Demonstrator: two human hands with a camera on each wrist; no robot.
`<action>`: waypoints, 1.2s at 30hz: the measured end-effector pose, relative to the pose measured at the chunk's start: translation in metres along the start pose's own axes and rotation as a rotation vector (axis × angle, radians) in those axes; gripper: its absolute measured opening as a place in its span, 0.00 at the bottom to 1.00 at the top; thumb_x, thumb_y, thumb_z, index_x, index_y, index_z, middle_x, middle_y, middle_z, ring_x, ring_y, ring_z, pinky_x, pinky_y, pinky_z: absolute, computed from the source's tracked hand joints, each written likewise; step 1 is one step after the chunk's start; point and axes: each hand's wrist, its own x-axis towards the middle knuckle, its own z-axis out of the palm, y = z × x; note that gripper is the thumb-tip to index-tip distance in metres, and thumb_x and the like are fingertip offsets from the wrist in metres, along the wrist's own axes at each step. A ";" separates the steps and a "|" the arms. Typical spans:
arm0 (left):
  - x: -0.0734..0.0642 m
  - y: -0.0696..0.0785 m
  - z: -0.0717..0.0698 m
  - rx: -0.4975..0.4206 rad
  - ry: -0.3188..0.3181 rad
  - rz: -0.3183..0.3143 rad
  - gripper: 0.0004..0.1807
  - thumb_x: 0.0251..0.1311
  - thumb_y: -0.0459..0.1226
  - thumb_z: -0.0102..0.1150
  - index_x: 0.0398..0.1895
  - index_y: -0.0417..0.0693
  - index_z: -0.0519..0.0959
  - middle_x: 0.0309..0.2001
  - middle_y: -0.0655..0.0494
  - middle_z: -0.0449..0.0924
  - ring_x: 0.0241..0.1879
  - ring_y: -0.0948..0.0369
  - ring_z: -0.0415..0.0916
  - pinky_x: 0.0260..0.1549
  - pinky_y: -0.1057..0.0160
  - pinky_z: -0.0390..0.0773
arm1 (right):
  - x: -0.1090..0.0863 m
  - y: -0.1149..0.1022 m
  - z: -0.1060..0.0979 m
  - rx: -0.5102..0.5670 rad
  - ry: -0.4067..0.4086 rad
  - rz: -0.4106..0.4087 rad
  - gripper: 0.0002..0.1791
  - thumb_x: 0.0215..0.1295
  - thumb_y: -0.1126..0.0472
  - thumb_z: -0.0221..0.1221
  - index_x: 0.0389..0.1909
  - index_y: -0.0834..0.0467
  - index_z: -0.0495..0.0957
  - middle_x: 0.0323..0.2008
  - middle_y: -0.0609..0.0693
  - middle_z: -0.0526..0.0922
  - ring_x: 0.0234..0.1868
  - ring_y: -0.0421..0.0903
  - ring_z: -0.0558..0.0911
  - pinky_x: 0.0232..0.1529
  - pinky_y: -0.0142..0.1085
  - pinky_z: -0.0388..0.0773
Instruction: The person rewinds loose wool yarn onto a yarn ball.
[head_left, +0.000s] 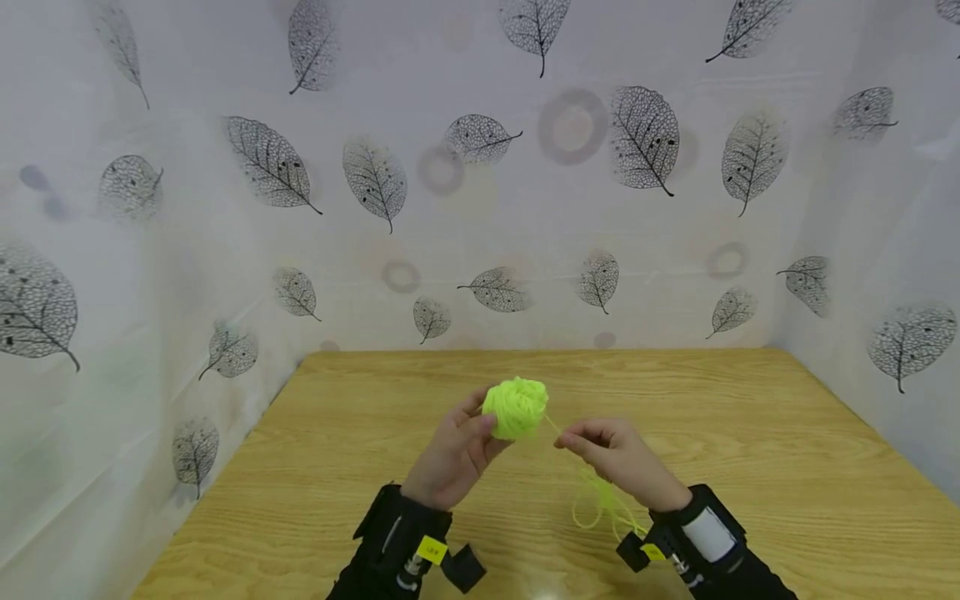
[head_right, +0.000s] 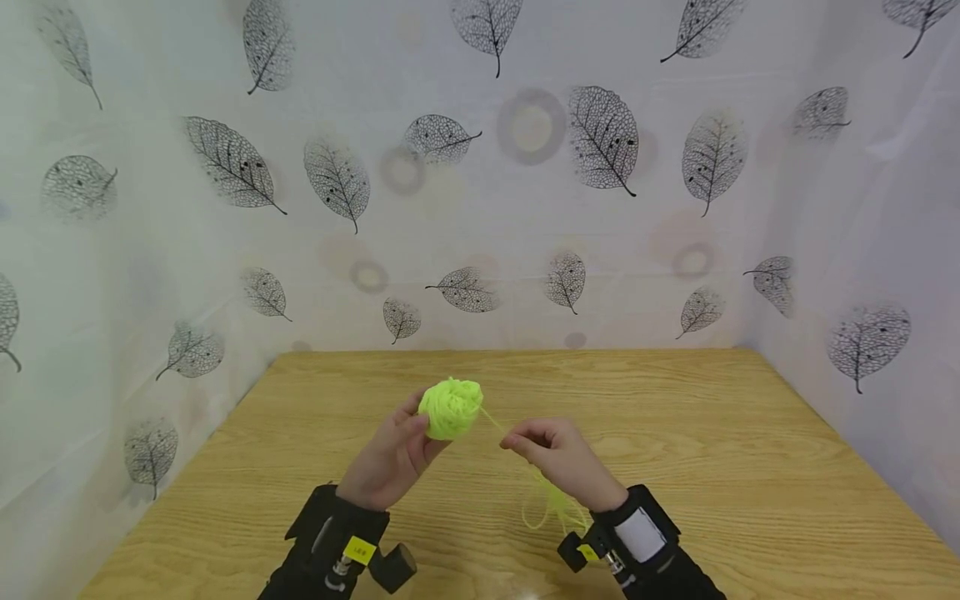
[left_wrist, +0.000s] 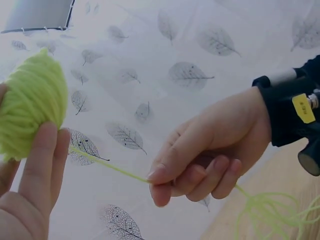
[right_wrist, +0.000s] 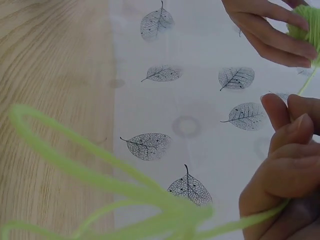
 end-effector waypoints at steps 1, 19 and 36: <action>0.000 0.000 0.000 0.004 0.029 0.006 0.17 0.65 0.28 0.45 0.57 0.44 0.65 0.52 0.51 0.72 0.49 0.60 0.74 0.50 0.68 0.72 | 0.000 0.000 0.002 -0.017 -0.010 -0.003 0.14 0.69 0.60 0.50 0.39 0.66 0.80 0.25 0.47 0.79 0.17 0.34 0.63 0.20 0.29 0.66; 0.010 -0.007 0.003 0.414 0.532 0.131 0.26 0.58 0.30 0.57 0.58 0.35 0.62 0.56 0.41 0.65 0.50 0.55 0.71 0.52 0.58 0.72 | -0.008 -0.024 0.021 -0.213 -0.136 -0.207 0.10 0.66 0.56 0.54 0.28 0.52 0.81 0.17 0.37 0.67 0.16 0.30 0.62 0.16 0.25 0.63; 0.007 -0.020 -0.006 0.915 0.341 -0.022 0.26 0.55 0.36 0.63 0.57 0.39 0.69 0.54 0.42 0.70 0.50 0.49 0.71 0.45 0.53 0.77 | -0.023 -0.055 0.001 -0.203 0.005 -0.378 0.08 0.60 0.70 0.57 0.30 0.54 0.80 0.18 0.42 0.72 0.15 0.31 0.61 0.11 0.26 0.63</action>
